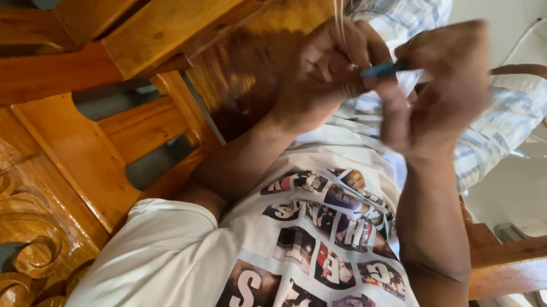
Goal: Repairing a fishing net using a shuttle and thread
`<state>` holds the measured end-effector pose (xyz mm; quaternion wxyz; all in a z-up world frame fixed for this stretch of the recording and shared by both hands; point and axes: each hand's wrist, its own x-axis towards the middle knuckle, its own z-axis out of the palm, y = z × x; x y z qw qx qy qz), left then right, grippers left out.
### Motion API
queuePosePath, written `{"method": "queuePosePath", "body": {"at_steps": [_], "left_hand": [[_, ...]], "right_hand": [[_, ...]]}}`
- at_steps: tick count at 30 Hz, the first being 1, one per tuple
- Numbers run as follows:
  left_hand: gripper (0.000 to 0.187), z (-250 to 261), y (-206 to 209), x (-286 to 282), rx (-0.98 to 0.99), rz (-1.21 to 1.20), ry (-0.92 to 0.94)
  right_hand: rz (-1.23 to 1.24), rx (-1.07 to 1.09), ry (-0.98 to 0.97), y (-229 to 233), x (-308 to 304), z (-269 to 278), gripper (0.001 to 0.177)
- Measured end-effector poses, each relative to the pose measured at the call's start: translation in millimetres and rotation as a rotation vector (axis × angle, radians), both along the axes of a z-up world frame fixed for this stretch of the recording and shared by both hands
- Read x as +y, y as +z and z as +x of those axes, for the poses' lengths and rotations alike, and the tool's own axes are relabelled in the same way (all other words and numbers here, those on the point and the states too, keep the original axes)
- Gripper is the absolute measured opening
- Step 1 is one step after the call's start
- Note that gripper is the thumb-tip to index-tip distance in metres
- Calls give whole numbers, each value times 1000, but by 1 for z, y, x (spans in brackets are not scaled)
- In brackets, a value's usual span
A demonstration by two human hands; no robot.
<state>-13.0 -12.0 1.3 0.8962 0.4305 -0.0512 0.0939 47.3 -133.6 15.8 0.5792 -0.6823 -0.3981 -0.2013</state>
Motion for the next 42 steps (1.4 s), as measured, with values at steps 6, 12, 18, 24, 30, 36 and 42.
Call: {"method": "queuePosePath", "body": {"at_steps": [6, 12, 18, 24, 30, 36, 42], "left_hand": [[15, -1, 8, -7, -30, 94, 8], [14, -6, 9, -5, -103, 124, 61], [15, -1, 10, -8, -205, -44, 21], [17, -2, 20, -1, -199, 0, -233], [14, 2, 13, 2, -221, 73, -324], [27, 6, 18, -3, -152, 174, -196], [40, 6, 17, -3, -107, 143, -150]], "right_hand": [[-184, -71, -164, 28, -47, -36, 26], [489, 323, -38, 14, -97, -65, 54], [-380, 282, -207, 58, -84, -44, 16], [-595, 446, 227, 70, -81, -33, 22], [-569, 509, 338, 67, -89, -29, 22], [-419, 494, 495, 59, -72, -32, 24], [-187, 646, 266, 30, -53, -27, 17]]}}
